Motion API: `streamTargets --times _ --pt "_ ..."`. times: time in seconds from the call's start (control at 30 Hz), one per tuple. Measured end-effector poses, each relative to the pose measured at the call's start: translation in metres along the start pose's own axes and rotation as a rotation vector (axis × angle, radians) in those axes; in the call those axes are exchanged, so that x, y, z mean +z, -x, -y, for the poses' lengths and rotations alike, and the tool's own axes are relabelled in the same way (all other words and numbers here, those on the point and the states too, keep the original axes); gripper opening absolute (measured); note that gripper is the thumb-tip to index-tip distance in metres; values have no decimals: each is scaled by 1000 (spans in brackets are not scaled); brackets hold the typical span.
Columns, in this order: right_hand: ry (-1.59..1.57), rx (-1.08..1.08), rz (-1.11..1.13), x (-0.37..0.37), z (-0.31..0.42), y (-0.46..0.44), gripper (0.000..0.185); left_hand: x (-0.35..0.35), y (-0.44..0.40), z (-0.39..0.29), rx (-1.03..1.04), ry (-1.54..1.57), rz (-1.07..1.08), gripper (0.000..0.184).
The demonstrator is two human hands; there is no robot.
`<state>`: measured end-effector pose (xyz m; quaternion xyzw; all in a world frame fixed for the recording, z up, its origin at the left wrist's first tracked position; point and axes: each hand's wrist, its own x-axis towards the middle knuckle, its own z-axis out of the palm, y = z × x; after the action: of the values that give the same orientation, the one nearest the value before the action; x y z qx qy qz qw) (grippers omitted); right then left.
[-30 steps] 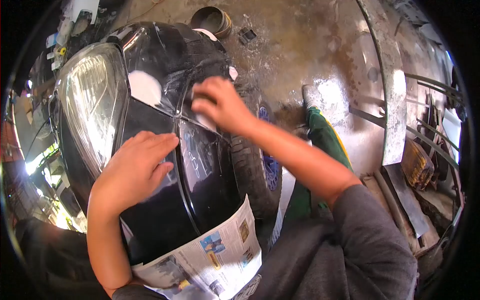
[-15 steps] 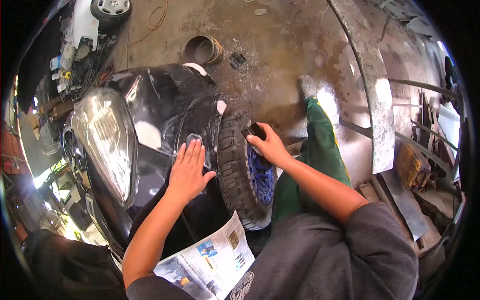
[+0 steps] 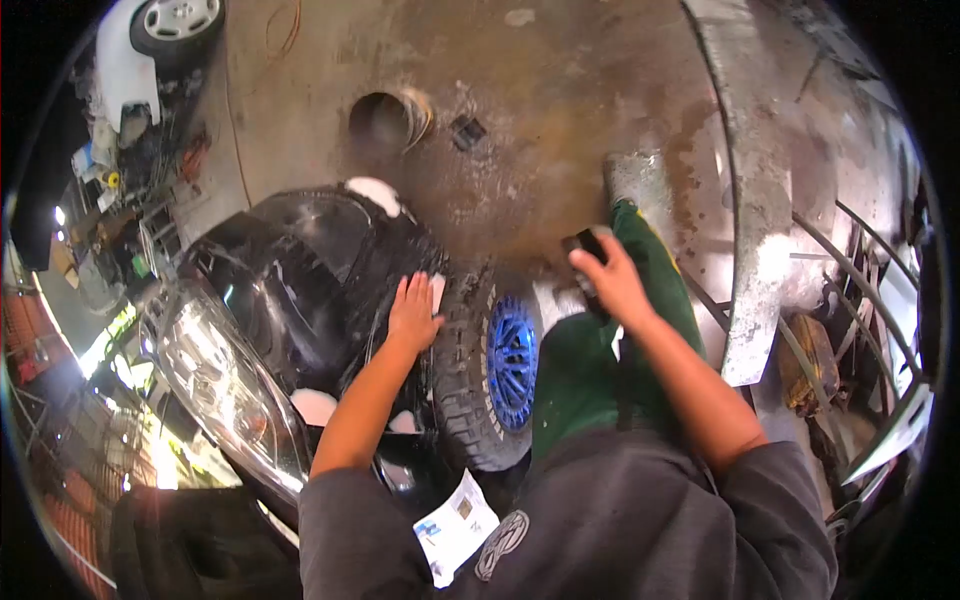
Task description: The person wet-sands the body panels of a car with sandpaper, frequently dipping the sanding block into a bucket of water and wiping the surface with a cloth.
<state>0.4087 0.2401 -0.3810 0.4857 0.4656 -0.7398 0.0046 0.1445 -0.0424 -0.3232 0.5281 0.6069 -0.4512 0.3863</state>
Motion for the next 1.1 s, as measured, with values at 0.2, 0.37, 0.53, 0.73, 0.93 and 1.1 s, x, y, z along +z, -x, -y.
streamTargets --times 0.2,0.37,0.53,0.73,0.93,1.1 --pt "-35 215 -93 -23 41 -55 50 11 -74 28 -2 54 50 74" --pt "-274 338 -1 -7 4 -123 34 -16 -162 87 -240 474 -279 59" --pt "-434 396 -10 18 -25 -194 31 -16 -325 156 -447 845 -665 59" --pt "-435 503 -101 25 -81 -246 30 -15 -492 227 -575 1510 -648 63" --pt "-428 544 -96 38 -88 -244 29 -16 -488 189 -761 1141 -603 42" --pt "-427 523 -134 39 -94 -251 29 -65 -471 120 -597 1276 -518 40"
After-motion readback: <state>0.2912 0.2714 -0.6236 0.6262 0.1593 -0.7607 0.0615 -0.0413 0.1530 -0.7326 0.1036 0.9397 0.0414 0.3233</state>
